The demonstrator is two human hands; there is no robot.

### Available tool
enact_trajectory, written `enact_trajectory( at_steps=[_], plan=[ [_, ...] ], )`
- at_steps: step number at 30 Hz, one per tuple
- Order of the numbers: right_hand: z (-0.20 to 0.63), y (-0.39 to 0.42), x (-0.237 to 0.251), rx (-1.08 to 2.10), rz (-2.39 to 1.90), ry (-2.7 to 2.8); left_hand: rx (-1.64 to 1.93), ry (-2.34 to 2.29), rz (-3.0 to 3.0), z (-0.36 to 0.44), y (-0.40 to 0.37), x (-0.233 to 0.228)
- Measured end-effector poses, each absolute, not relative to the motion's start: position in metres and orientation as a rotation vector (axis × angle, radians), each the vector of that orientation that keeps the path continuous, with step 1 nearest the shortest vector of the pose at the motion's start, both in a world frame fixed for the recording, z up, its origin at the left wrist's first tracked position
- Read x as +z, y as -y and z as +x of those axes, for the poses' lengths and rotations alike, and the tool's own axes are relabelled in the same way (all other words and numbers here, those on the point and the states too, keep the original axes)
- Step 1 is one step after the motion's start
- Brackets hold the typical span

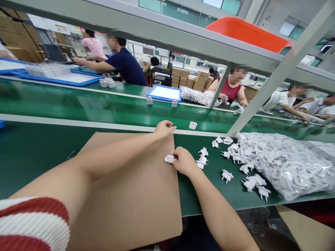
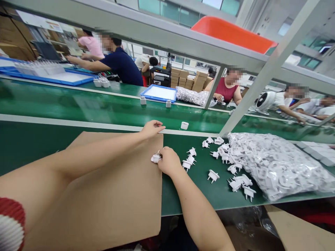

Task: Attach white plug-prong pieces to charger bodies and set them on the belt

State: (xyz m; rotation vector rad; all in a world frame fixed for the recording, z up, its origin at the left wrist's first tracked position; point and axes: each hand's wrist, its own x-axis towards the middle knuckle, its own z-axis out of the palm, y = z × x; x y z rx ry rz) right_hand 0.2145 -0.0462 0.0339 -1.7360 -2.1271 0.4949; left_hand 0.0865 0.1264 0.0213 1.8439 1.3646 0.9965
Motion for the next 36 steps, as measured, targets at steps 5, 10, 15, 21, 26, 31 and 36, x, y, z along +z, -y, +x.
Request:
enact_trajectory(
  at_steps=[5, 10, 15, 21, 26, 31, 36],
  plan=[
    [0.217, 0.047, 0.038, 0.576, -1.741, 2.117, 0.884, -1.324, 2.009, 0.138, -0.169, 0.03],
    [0.218, 0.045, 0.035, 0.637, -1.724, 2.088, 0.784, -1.271, 2.08, 0.175, -0.19, 0.02],
    [0.222, 0.042, 0.028, 0.504, -1.682, 2.074, 0.787, -1.248, 2.084, 0.181, -0.192, 0.006],
    [0.243, 0.02, 0.023, 0.564, -1.504, 1.404, 0.884, -1.178, 2.122, 0.122, -0.156, 0.013],
    [0.245, 0.012, 0.028, 1.086, -1.263, 0.962, 0.884, -1.071, 2.012, 0.051, -0.087, 0.009],
    [0.231, 0.018, 0.029, 1.172, -1.242, 0.984, 0.865, -0.954, 1.973, 0.019, -0.017, -0.001],
    [0.221, 0.025, 0.022, 0.989, -1.315, 1.275, 0.921, -0.855, 1.856, 0.017, -0.001, -0.008]
  ],
)
